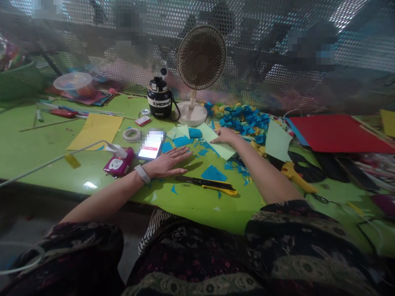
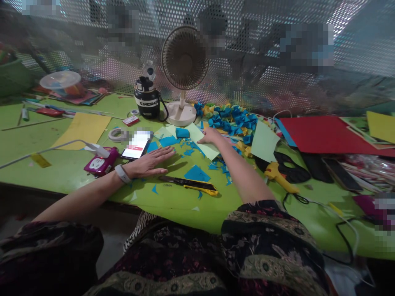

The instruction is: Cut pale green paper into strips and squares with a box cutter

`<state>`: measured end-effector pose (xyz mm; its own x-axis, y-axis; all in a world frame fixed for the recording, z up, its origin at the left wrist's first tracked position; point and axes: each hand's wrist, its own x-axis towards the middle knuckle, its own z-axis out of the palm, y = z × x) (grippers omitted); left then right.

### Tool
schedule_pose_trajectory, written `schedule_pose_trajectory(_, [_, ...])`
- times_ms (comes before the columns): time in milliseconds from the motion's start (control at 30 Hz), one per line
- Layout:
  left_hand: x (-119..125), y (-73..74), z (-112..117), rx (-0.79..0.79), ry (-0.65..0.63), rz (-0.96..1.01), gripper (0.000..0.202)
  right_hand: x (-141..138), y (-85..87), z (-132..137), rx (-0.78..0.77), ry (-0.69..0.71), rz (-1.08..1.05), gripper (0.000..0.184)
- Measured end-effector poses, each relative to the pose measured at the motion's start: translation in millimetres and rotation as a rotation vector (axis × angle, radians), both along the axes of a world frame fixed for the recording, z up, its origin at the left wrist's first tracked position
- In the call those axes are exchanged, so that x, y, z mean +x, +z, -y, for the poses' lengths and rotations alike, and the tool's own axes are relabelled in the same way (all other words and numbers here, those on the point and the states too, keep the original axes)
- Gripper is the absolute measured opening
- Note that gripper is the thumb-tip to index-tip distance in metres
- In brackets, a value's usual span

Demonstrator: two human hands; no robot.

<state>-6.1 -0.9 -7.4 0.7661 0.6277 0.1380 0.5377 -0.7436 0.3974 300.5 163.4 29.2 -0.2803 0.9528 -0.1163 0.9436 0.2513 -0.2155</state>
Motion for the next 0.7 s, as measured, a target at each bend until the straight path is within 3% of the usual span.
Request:
schedule_pose_trajectory(100, [0.3, -0.2, 0.1, -0.005, 0.004, -0.004, 0.084, -2.9, 8.5, 4.1, 0.0, -0.065, 0.066, 0.027])
schedule_pose_trajectory(300, [0.1, -1.8, -0.7, 0.008, 0.009, -0.008, 0.085, 5.9, 36.1, 1.2, 0.175, -0.08, 0.099, 0.03])
schedule_pose_trajectory(400, [0.0, -2.0, -0.9, 0.008, 0.011, -0.013, 0.084, 8.5, 41.8, -1.1, 0.222, -0.091, 0.13, 0.03])
schedule_pose_trajectory(700, [-0.1, -1.3, -0.3, -0.017, 0.012, -0.005, 0.085, -6.7, 14.4, 9.8, 0.099, -0.111, 0.165, 0.023])
